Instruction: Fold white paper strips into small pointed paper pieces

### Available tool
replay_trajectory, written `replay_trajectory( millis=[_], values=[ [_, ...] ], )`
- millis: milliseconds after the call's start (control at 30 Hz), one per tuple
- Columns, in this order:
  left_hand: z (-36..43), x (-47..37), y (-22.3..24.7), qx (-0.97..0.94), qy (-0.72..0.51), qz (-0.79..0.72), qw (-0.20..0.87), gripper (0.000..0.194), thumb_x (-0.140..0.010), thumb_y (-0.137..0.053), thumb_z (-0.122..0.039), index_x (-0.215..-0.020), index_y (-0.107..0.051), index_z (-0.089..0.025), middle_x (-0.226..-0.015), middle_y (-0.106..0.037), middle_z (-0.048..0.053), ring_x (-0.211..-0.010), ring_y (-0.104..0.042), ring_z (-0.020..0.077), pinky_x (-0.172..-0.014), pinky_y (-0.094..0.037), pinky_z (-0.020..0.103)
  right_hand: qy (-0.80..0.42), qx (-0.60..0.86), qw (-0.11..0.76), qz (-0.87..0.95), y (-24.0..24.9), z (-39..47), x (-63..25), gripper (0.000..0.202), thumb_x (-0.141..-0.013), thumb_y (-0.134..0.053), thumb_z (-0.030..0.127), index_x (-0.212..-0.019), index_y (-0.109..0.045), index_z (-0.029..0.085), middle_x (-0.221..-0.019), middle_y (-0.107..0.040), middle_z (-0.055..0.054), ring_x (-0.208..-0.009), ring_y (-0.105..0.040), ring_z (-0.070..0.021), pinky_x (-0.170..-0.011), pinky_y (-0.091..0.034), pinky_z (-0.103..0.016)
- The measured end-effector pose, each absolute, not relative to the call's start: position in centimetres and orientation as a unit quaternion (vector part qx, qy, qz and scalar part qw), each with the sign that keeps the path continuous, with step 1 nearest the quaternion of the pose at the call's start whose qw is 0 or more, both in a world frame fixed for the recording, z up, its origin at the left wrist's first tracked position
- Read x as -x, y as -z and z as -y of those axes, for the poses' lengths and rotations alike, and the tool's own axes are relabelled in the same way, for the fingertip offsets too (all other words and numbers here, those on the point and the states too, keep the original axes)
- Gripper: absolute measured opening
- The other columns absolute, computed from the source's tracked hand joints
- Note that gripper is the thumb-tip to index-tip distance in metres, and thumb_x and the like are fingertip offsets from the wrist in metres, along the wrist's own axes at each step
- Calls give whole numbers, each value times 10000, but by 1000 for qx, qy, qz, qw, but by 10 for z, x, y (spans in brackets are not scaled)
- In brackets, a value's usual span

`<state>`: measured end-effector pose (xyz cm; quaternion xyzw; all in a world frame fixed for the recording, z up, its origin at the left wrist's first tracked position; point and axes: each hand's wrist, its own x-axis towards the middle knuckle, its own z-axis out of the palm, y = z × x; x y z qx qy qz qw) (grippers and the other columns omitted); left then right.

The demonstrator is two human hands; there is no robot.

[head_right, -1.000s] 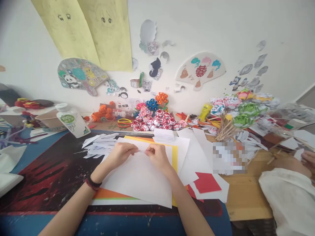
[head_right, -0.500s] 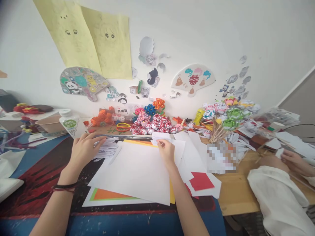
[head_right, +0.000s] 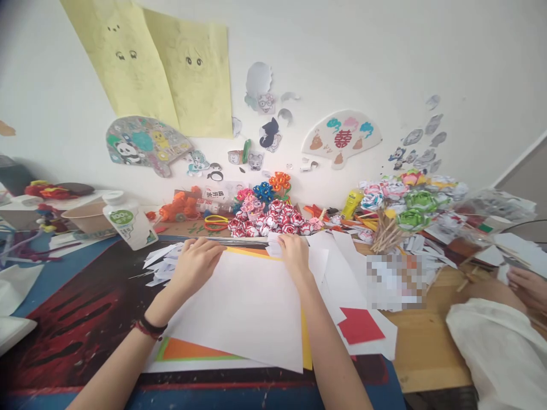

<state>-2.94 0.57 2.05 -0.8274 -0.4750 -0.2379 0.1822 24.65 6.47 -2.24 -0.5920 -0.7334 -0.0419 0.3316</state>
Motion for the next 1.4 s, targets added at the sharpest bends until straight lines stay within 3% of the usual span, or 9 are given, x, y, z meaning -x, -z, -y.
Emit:
replay_trajectory(
  millis=[200,400,467,533,633,833,1100,1267,1400],
  values=[
    [3,19,-7,858,191,439,187,273,-885,-426,-69,-976,-650,-196,-899,-689,85,-895,-546,246,-851,-329,430,91,592,279,751,20,-64,-247,185,-892,-528,183,-823,-700,192,-837,-705,-88,-777,-608,-210,-646,-372,-278],
    [5,13,2,858,191,443,176,267,-897,-423,-86,-974,-650,-202,-795,-681,75,-838,-564,234,-821,-344,415,132,604,295,728,12,-58,-240,260,-942,-401,183,-904,-653,129,-876,-655,-157,-864,-581,-253,-747,-388,-331],
    [7,9,4,852,211,451,161,258,-916,-412,-109,-987,-644,-199,-793,-684,67,-820,-572,222,-808,-350,400,135,588,349,717,6,-50,-232,271,-948,-383,201,-934,-644,128,-919,-650,-159,-908,-573,-259,-792,-395,-349],
    [9,2,3,840,244,464,139,248,-941,-399,-150,-1035,-625,-193,-857,-695,66,-829,-582,213,-788,-357,379,85,553,457,692,2,-41,-218,233,-935,-421,230,-952,-637,146,-942,-656,-130,-903,-582,-238,-811,-418,-339],
    [12,-7,-1,808,305,496,91,256,-962,-403,-238,-1155,-569,-207,-1015,-688,66,-900,-594,215,-776,-373,357,-103,501,562,650,1,-29,-194,179,-894,-492,274,-899,-631,162,-861,-666,-81,-746,-611,-182,-713,-483,-292],
    [9,-6,-3,740,379,555,23,320,-944,-455,-347,-1229,-514,-215,-1137,-654,70,-916,-606,215,-818,-418,363,-389,436,564,584,7,-19,-166,235,-819,-597,391,-858,-622,160,-706,-645,-38,-625,-640,-172,-640,-535,-297],
    [9,4,2,729,395,548,-111,337,-866,-582,-394,-1168,-561,-247,-1048,-679,27,-845,-595,193,-821,-417,348,-439,393,512,626,14,-9,-155,237,-833,-597,403,-871,-610,170,-750,-630,-31,-611,-627,-153,-600,-526,-281],
    [13,2,-1,716,400,545,-173,264,-865,-560,-443,-953,-642,-209,-890,-689,18,-741,-566,168,-728,-417,295,-433,403,495,636,19,-9,-156,239,-849,-587,409,-892,-626,177,-846,-645,-46,-662,-628,-153,-629,-521,-286],
    [15,0,-1,702,418,518,-253,272,-879,-538,-441,-911,-665,-202,-829,-699,7,-705,-560,149,-683,-401,266,-479,397,503,601,20,-12,-158,301,-829,-609,439,-973,-627,175,-896,-644,-54,-644,-606,-136,-606,-513,-283]
  ],
)
